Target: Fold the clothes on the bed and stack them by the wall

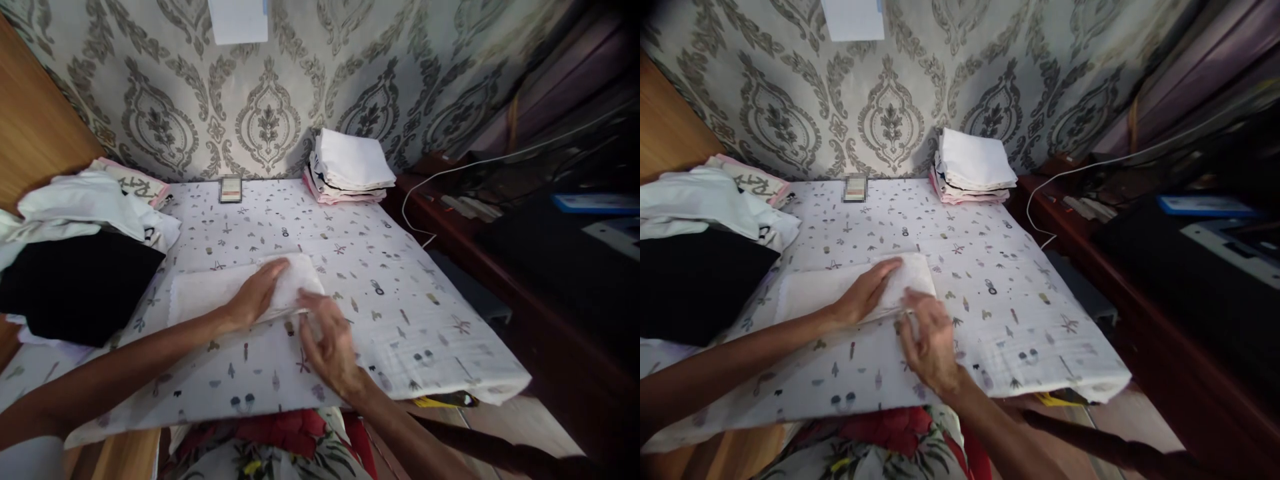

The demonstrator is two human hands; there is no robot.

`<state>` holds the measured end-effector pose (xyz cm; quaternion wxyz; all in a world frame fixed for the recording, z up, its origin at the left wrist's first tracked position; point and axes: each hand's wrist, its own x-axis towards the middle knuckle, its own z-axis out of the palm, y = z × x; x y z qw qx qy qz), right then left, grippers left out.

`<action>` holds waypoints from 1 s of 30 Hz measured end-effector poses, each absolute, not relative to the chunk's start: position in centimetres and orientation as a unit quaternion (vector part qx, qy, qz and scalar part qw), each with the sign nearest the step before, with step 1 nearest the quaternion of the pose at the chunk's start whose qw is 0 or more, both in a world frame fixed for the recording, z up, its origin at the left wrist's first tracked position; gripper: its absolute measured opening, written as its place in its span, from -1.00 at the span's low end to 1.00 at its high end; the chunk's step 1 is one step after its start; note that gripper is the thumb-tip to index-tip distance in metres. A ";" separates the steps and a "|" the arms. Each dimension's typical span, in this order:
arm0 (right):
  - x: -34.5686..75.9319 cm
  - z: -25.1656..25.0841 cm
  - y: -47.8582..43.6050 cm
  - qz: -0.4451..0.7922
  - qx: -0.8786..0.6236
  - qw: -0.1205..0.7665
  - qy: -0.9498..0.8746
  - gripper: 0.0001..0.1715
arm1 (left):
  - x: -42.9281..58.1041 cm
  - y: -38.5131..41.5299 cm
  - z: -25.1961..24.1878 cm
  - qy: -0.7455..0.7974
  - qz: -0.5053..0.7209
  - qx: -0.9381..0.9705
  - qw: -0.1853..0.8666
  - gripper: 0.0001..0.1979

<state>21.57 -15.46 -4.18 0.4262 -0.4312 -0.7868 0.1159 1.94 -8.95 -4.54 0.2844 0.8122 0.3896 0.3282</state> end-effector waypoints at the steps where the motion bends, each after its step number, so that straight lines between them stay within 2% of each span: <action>1: 22.2 -4.3 -15.1 0.116 -0.491 0.428 -0.750 -0.59 | 1.9 -9.0 -4.9 0.378 0.322 0.825 0.269 -0.54; 5: 23.4 -4.7 -12.5 0.206 -0.635 0.351 -0.657 -0.24 | 2.0 -9.6 -5.0 0.412 0.250 0.853 0.199 -0.49; 8: 23.3 -4.1 -11.4 0.302 -0.666 0.314 -0.605 -0.19 | 1.3 -10.4 -5.0 0.449 0.164 0.865 0.150 -0.37; 12: 22.0 -2.4 -11.8 0.405 -0.630 0.396 -0.531 -0.29 | -1.2 -12.0 -5.3 0.460 0.089 0.876 0.112 -0.24; 18: 16.4 0.6 -13.0 0.356 -0.505 0.558 -0.554 -0.46 | -4.7 -15.1 -5.1 0.454 0.056 0.887 0.065 -0.16; 22: 11.4 1.7 -13.6 0.275 -0.429 0.577 -0.639 -0.52 | -7.0 -16.2 -2.6 0.449 0.035 0.882 0.138 -0.29; 26: 7.4 1.5 -14.2 0.197 -0.335 0.535 -0.751 -0.53 | -11.7 -15.6 1.4 0.396 0.110 0.848 0.335 -0.60; 28: 5.9 0.9 -14.6 0.161 -0.292 0.497 -0.801 -0.56 | -14.7 -15.2 2.7 0.448 0.156 0.787 0.395 -0.68; 30: 4.6 -0.2 -14.9 0.128 -0.258 0.448 -0.847 -0.60 | -17.6 -15.0 3.3 0.540 0.200 0.719 0.389 -0.70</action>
